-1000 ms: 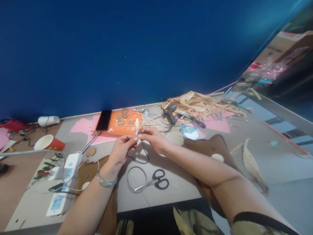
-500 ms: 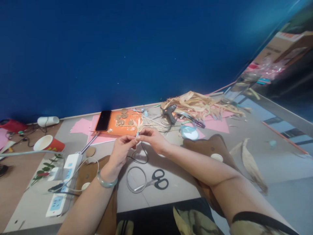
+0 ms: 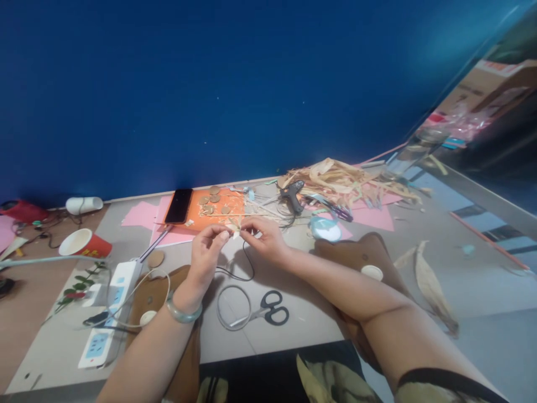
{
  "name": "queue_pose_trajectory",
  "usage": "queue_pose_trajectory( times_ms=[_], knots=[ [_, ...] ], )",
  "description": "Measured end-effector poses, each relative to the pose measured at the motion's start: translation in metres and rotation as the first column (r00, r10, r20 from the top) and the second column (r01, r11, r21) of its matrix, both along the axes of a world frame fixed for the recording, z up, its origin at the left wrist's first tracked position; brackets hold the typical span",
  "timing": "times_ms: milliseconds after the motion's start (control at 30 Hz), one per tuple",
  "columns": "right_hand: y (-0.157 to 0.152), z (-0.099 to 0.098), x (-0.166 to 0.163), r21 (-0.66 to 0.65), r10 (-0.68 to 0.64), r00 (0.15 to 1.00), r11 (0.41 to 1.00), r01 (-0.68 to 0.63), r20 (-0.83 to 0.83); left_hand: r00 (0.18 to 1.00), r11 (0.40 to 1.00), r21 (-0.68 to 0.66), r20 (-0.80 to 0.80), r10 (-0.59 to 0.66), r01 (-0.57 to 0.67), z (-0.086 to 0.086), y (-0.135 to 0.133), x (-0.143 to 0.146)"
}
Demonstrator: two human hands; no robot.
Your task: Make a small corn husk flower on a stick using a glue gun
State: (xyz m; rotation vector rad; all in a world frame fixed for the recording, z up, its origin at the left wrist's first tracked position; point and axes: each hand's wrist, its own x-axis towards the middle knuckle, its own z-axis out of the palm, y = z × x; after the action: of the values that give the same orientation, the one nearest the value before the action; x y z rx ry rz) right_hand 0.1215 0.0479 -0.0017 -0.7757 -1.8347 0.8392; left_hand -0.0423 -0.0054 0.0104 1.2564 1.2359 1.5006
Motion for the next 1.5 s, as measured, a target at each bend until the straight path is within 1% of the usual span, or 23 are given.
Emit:
queue_pose_trajectory(
  times_ms=[100,167,267,400,500,667,767,867,1000,1067,1167,1233,1333,1400,1500],
  knots=[
    [0.001,-0.005,0.000,0.045,0.027,0.999,0.999,-0.029,0.037,0.994,0.998,0.015,-0.090,0.054,-0.053,0.001,-0.001,-0.001],
    [0.001,-0.007,0.001,0.073,0.049,0.998,0.996,-0.052,0.049,0.992,0.999,0.010,-0.113,0.049,-0.049,0.001,0.000,0.000],
    [0.002,-0.009,0.001,0.110,0.076,0.995,0.990,-0.083,0.064,0.998,0.999,-0.029,-0.049,0.030,-0.031,0.000,0.000,0.001],
    [0.002,-0.009,0.002,0.138,0.063,0.996,0.988,-0.072,0.069,0.998,0.996,-0.073,0.038,0.057,-0.054,-0.004,0.002,0.002],
    [0.001,-0.007,0.002,0.115,0.054,0.998,0.992,-0.058,0.037,0.995,0.991,-0.127,0.091,0.044,-0.032,-0.005,0.003,0.003],
    [-0.004,-0.005,-0.001,0.029,0.044,0.999,0.999,-0.044,-0.004,0.978,0.979,-0.194,0.208,-0.020,0.061,0.001,0.004,0.006],
    [-0.005,-0.005,-0.003,-0.060,0.039,0.998,0.997,-0.042,-0.056,0.976,0.974,-0.203,0.213,-0.055,0.100,0.004,0.005,0.008],
    [-0.004,-0.006,-0.004,-0.086,0.056,0.995,0.994,-0.063,-0.083,0.980,0.975,-0.193,0.184,-0.077,0.113,0.004,0.005,0.006],
    [0.001,-0.009,-0.003,-0.006,0.097,0.995,0.995,-0.097,-0.027,0.980,0.990,-0.129,0.198,-0.031,0.058,0.001,0.006,0.001],
    [0.003,-0.012,-0.003,0.040,0.111,0.994,0.993,-0.110,-0.003,0.978,0.991,-0.131,0.208,0.006,0.022,0.001,0.006,-0.001],
    [0.005,-0.015,-0.002,0.077,0.145,0.989,0.986,-0.147,0.020,0.987,0.990,-0.138,0.157,0.032,-0.010,0.002,0.006,-0.002],
    [0.005,-0.016,-0.002,0.099,0.183,0.983,0.978,-0.185,0.035,0.992,0.990,-0.139,0.128,0.019,-0.001,0.002,0.006,-0.003],
    [0.006,-0.016,-0.001,0.124,0.222,0.974,0.966,-0.226,0.047,0.989,0.986,-0.166,0.145,-0.006,0.030,0.001,0.006,-0.004],
    [0.006,-0.015,-0.001,0.118,0.231,0.972,0.965,-0.236,0.049,0.987,0.985,-0.168,0.158,-0.009,0.036,0.002,0.006,-0.006],
    [0.006,-0.013,0.000,0.102,0.239,0.970,0.965,-0.243,0.051,0.992,0.987,-0.150,0.117,-0.047,0.065,0.005,0.006,-0.009]
  ],
)
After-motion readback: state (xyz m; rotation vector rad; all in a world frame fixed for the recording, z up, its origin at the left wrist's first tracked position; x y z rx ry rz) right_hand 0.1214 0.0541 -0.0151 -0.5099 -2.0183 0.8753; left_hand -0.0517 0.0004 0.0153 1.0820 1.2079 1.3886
